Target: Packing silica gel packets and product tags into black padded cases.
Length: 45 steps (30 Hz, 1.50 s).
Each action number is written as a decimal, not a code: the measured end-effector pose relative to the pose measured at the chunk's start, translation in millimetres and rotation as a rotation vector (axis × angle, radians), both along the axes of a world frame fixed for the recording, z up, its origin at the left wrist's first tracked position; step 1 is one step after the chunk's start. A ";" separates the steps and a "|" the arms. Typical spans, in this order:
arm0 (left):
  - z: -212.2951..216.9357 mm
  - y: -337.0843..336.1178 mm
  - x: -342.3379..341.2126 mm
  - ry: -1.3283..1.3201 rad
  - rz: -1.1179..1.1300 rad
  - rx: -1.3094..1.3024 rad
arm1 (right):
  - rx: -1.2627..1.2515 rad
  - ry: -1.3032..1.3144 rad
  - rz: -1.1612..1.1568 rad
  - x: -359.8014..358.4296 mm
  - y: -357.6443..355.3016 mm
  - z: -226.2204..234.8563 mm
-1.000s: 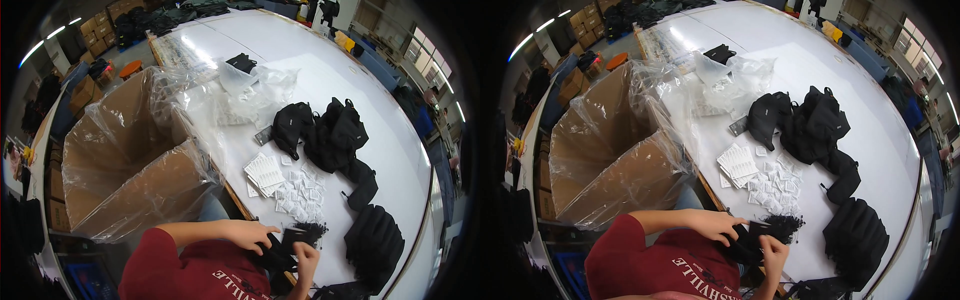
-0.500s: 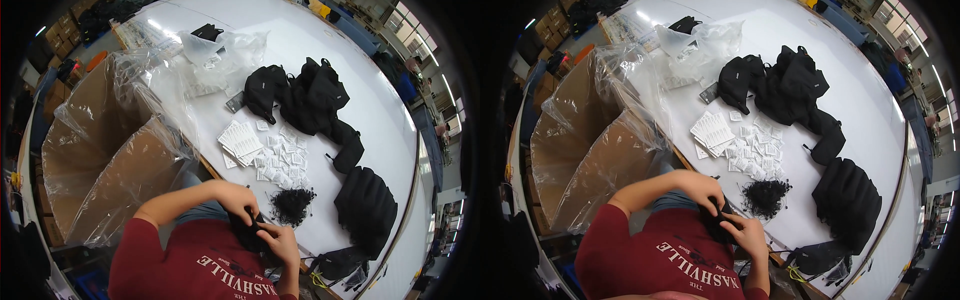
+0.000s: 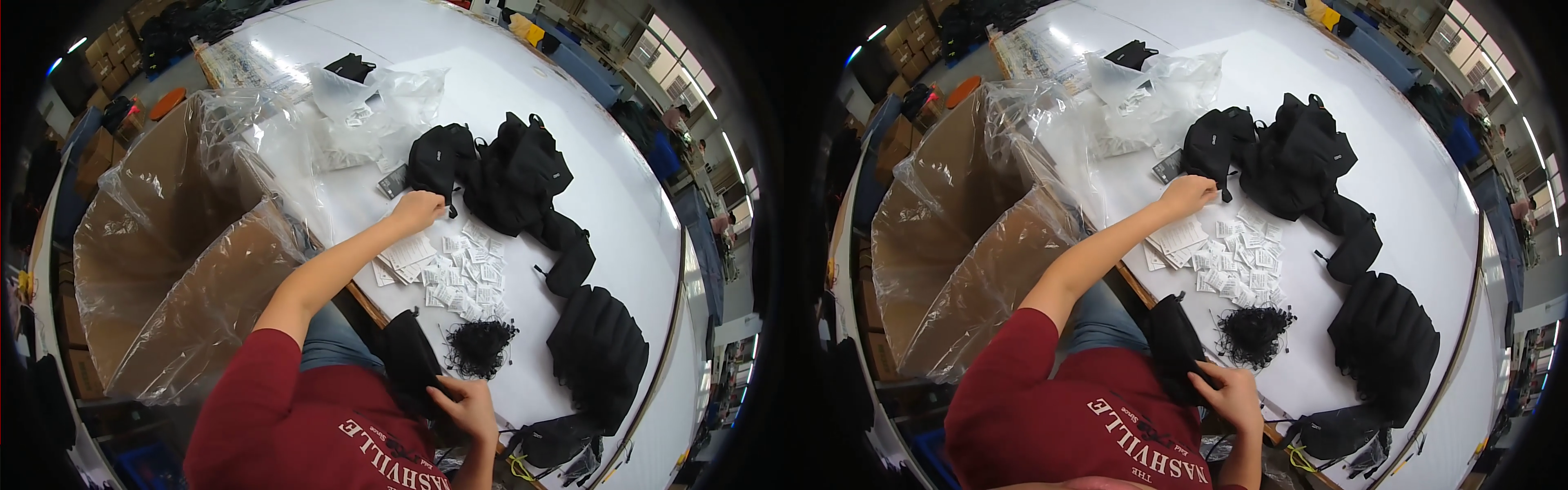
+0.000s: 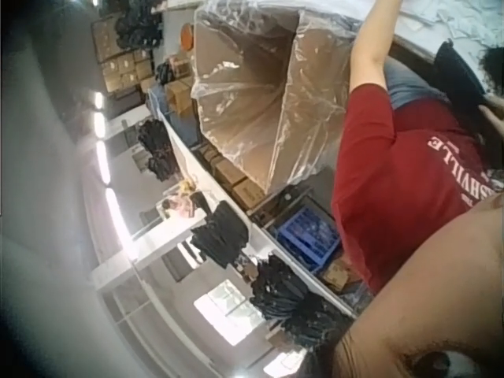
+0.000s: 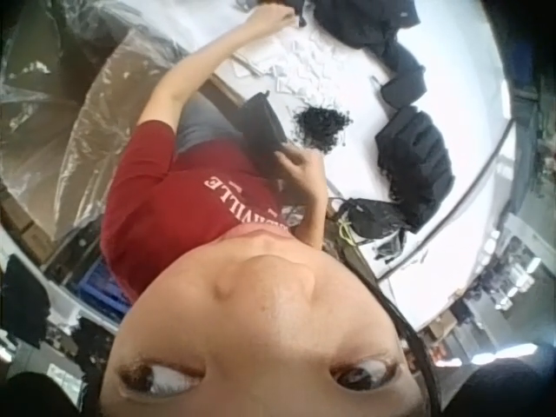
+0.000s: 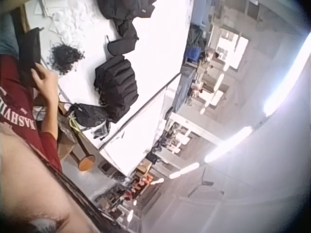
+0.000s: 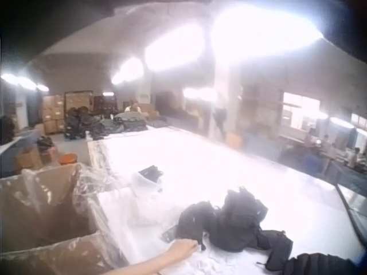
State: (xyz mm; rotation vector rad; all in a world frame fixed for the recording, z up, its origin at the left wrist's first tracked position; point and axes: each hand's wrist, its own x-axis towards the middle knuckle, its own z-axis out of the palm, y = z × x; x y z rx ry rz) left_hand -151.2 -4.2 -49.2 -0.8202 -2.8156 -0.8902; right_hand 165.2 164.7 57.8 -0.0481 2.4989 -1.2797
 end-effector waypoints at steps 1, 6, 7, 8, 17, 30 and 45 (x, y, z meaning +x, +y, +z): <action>11.0 4.8 10.1 -0.034 0.023 0.174 | 0.011 0.064 -0.004 -0.9 5.9 -1.8; 109.2 10.7 92.3 -0.232 -0.320 0.812 | 0.224 0.427 -0.066 -37.4 31.0 23.1; 124.7 0.0 107.6 -0.181 -0.349 0.800 | 0.310 0.479 -0.039 -49.0 28.6 36.4; 136.7 -3.3 117.3 -0.138 -0.404 0.798 | 0.414 0.526 -0.030 -56.2 28.5 50.6; 150.5 -12.5 125.4 0.263 -0.386 0.537 | 0.542 0.734 0.089 -77.6 11.5 68.3; 47.3 3.8 168.7 -1.035 -0.133 1.629 | 0.464 0.868 -0.089 -81.1 -2.6 67.8; 63.2 3.2 179.2 -1.249 -0.124 1.599 | 0.407 0.737 -0.104 -82.4 -19.0 43.3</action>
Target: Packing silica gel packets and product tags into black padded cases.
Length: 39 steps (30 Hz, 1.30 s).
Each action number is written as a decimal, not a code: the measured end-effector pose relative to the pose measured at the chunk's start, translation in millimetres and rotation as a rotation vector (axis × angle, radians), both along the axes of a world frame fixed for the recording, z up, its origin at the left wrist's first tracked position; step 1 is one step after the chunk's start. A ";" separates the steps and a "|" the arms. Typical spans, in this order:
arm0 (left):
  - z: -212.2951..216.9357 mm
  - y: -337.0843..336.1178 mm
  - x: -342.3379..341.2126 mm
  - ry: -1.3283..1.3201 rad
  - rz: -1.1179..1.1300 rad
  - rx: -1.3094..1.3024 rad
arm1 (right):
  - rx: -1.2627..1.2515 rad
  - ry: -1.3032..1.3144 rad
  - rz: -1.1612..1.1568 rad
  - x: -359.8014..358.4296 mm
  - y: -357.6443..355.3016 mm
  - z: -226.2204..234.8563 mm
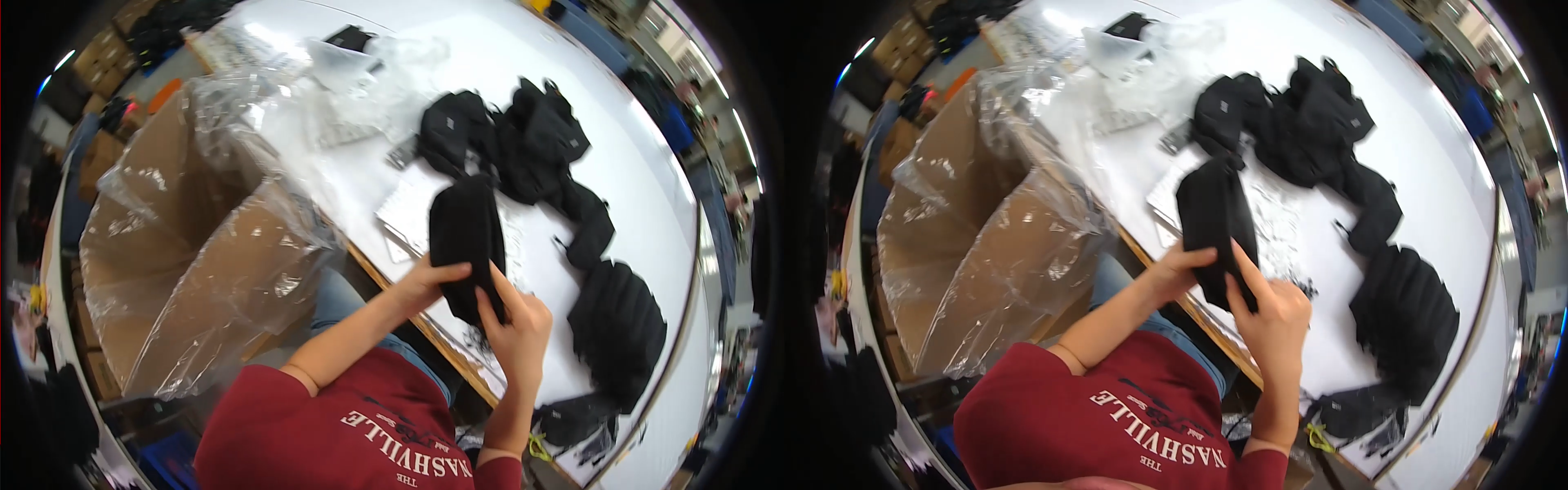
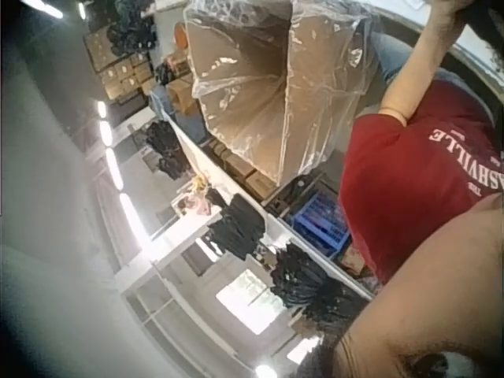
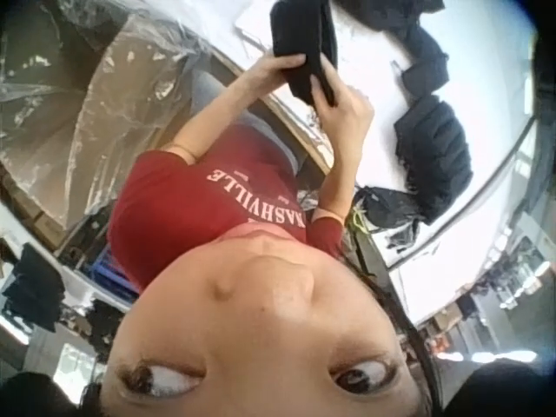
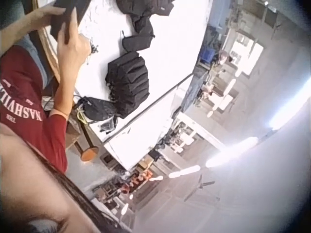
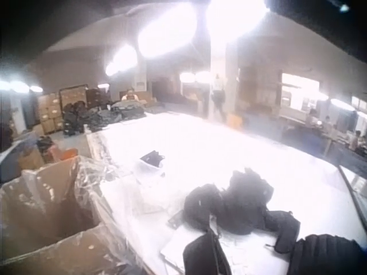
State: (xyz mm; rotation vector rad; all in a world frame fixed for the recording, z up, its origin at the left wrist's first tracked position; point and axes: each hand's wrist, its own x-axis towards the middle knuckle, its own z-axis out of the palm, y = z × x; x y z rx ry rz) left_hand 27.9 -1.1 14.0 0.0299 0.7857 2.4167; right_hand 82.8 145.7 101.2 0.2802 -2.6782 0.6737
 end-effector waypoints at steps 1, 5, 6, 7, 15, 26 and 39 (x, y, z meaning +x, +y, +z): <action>-5.3 0.1 0.2 0.010 0.010 0.021 | -0.009 -0.038 0.009 0.1 -0.7 0.9; -9.2 0.8 2.1 0.008 0.014 0.047 | 0.019 -0.146 0.038 -0.6 -1.1 10.0; -8.2 -1.3 2.3 0.000 0.000 0.067 | 0.015 -0.157 0.064 -2.1 -1.3 10.9; -6.6 -3.7 2.5 0.009 0.007 0.062 | 0.011 -0.149 0.072 -2.7 -3.1 10.6; 2.2 -6.2 -1.6 -0.133 0.067 0.061 | 0.029 -0.009 0.024 -5.3 -10.6 -14.7; 10.7 -8.3 4.8 -0.084 0.187 -0.008 | -0.122 -0.008 0.037 1.3 -6.5 -13.7; 18.9 -13.5 -3.4 -0.090 0.047 -0.124 | -0.516 -0.072 -0.178 17.2 7.8 -41.4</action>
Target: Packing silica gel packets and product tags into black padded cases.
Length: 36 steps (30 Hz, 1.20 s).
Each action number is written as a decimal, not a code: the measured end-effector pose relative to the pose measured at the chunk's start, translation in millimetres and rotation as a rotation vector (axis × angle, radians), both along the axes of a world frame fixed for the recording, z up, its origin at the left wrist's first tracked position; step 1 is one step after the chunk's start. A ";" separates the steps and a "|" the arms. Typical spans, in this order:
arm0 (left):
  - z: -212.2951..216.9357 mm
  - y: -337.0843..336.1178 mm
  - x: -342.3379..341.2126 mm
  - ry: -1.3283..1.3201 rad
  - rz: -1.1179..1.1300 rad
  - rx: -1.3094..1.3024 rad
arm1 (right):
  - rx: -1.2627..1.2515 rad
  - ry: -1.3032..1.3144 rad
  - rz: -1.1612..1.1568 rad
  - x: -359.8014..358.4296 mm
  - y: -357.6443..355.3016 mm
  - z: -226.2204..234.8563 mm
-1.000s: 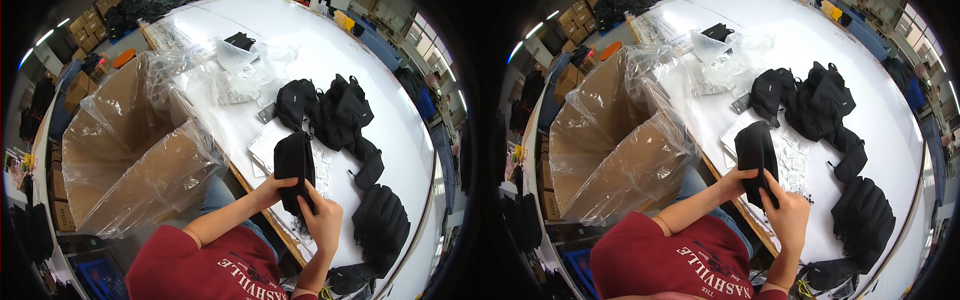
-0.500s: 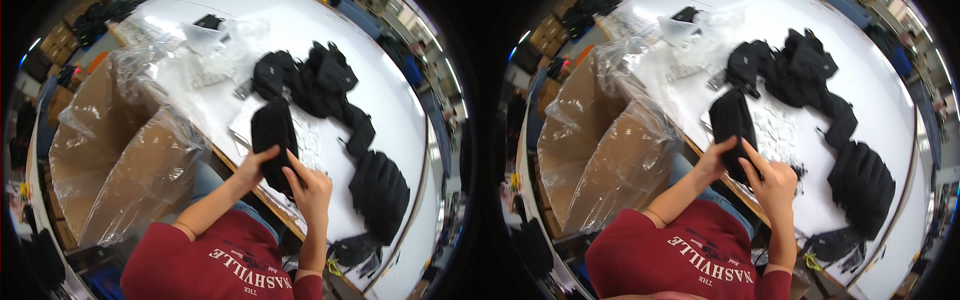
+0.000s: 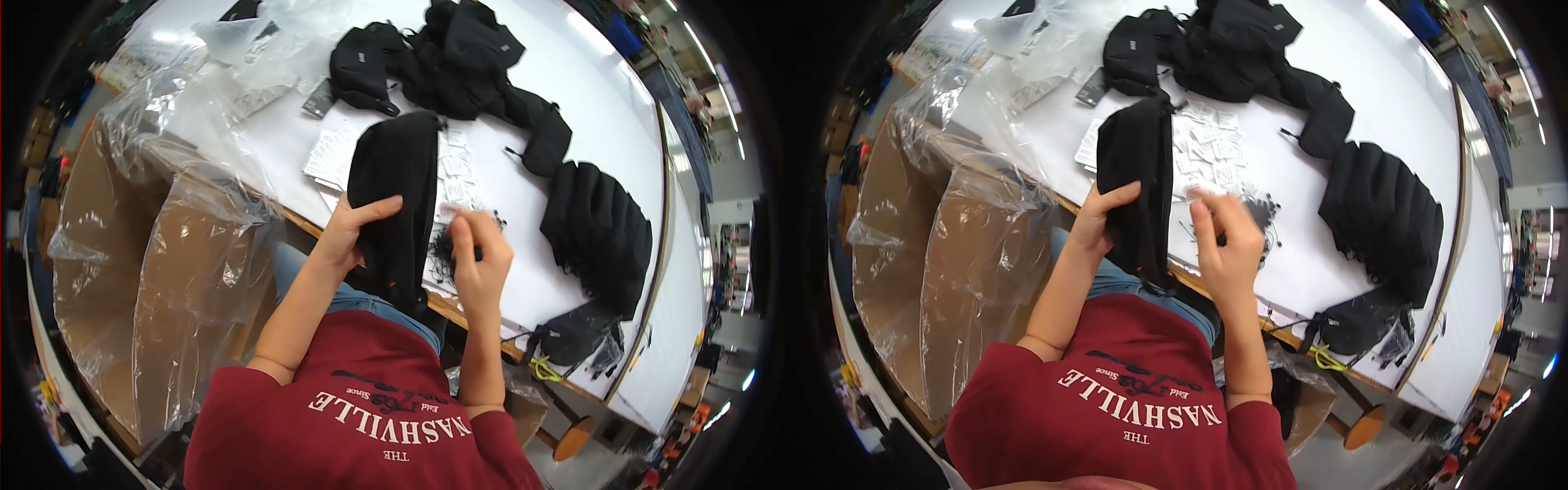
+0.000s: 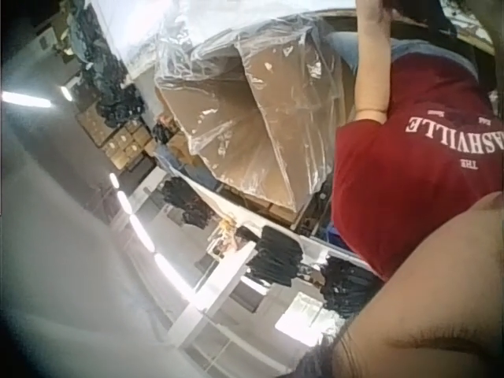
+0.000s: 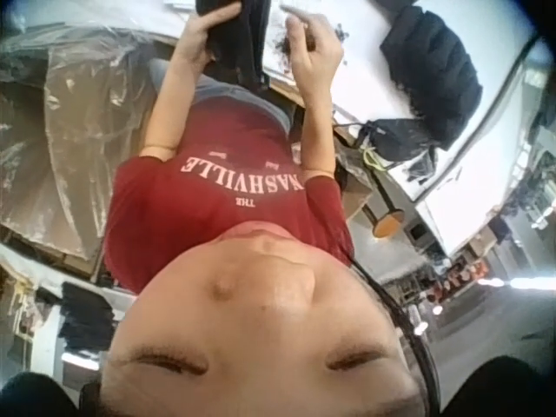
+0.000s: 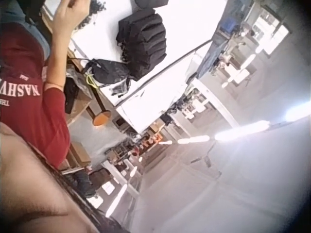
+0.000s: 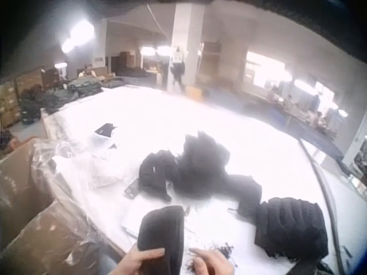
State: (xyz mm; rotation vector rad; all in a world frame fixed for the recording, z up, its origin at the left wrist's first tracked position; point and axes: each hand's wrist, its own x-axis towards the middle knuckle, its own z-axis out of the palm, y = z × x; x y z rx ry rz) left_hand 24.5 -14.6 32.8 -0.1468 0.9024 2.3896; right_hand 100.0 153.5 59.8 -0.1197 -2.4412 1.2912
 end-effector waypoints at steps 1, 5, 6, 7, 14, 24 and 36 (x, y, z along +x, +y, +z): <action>1.7 -0.5 2.2 0.064 -0.088 -0.076 | -0.028 0.116 -0.039 -5.8 0.6 6.9; 9.7 6.8 10.0 0.157 -0.253 -0.124 | -0.028 0.242 -0.079 -19.5 10.5 29.1; 9.4 8.0 10.5 0.167 -0.266 -0.122 | -0.009 0.212 -0.070 -19.2 14.8 26.1; 8.0 9.4 10.1 0.174 -0.284 -0.131 | -0.007 0.211 -0.078 -17.1 17.2 26.0; -0.2 12.9 11.8 0.037 -0.287 -0.154 | 0.274 0.305 -0.135 -9.7 14.6 29.4; -40.0 -8.7 -0.4 0.028 -0.579 0.009 | 0.173 0.046 0.045 2.6 15.3 37.3; -28.5 3.3 17.5 -0.227 -0.381 0.068 | 0.459 0.135 0.125 2.8 1.4 37.3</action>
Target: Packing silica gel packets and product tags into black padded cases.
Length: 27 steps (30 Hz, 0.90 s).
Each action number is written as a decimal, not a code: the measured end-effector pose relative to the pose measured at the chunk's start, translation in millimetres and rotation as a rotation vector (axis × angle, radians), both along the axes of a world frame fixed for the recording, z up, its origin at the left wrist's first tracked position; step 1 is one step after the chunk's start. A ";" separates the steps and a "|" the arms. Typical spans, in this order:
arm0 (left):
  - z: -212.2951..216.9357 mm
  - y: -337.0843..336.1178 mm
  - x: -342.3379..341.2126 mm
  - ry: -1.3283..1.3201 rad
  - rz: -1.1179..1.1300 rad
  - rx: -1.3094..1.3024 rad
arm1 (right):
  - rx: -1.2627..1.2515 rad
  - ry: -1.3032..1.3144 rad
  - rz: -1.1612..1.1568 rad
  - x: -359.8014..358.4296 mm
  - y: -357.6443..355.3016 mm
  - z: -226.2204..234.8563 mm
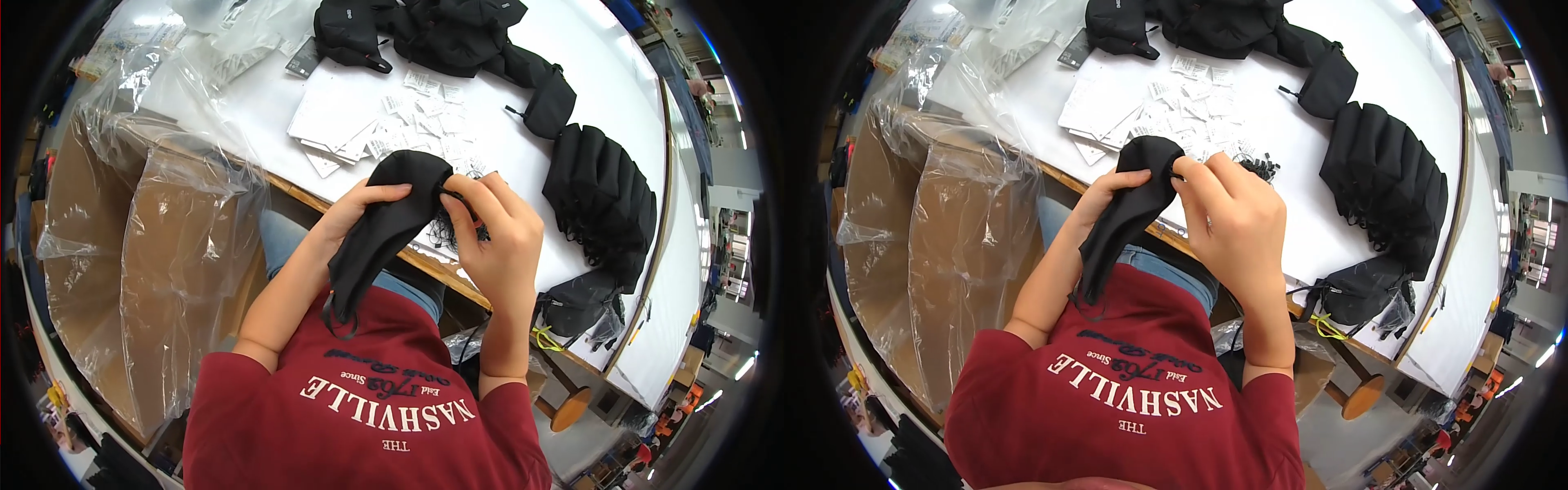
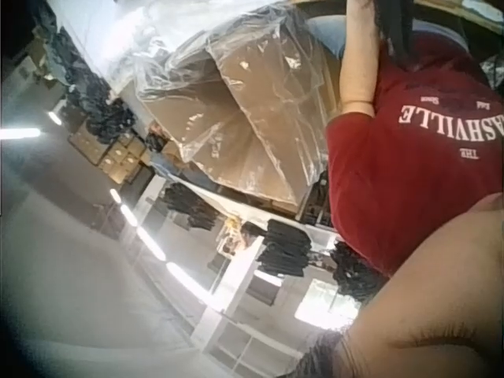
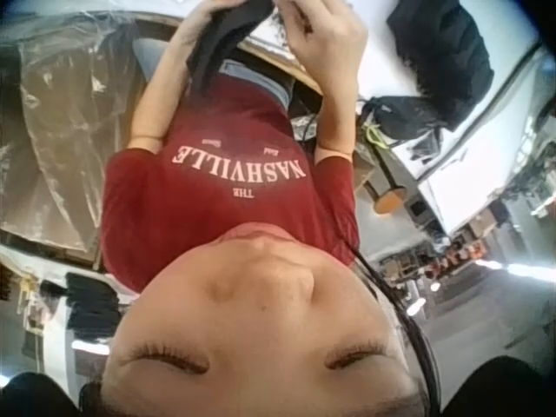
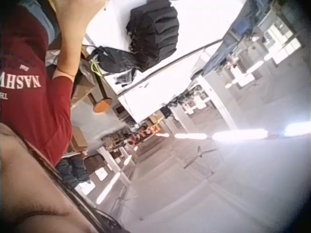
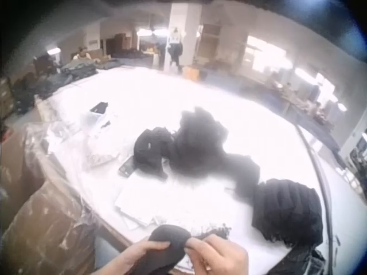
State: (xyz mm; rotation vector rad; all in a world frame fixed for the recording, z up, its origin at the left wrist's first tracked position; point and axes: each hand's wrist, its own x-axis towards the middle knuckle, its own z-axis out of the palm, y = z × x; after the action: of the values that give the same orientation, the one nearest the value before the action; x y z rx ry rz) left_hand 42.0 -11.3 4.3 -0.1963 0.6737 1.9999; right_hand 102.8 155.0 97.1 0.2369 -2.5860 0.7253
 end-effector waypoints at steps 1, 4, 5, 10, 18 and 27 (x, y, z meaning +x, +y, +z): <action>0.5 -0.7 2.8 -0.017 -0.019 0.009 | -0.001 -0.006 0.005 1.5 0.9 0.8; -31.6 -12.2 5.2 0.188 -0.289 0.086 | -0.113 -0.161 0.042 5.9 0.7 3.7; -37.6 -15.7 3.9 0.286 -0.391 0.163 | -0.149 -0.236 0.073 9.7 -2.3 1.3; -44.4 -13.0 -10.8 0.398 -0.360 0.156 | -0.150 -0.410 0.064 18.8 -5.5 -13.6; -33.9 5.7 -18.1 0.434 -0.194 -0.006 | -0.136 -0.225 0.135 8.4 -21.1 -23.1; -26.9 0.2 -13.7 0.472 -0.032 -0.066 | -0.095 -0.167 0.145 7.9 -29.0 -33.9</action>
State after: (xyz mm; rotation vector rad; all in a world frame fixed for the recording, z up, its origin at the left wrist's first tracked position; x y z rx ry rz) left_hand 28.3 -11.1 -22.6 0.2562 1.0322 2.0083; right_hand 110.7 125.9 63.2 0.3499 -2.7028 0.9548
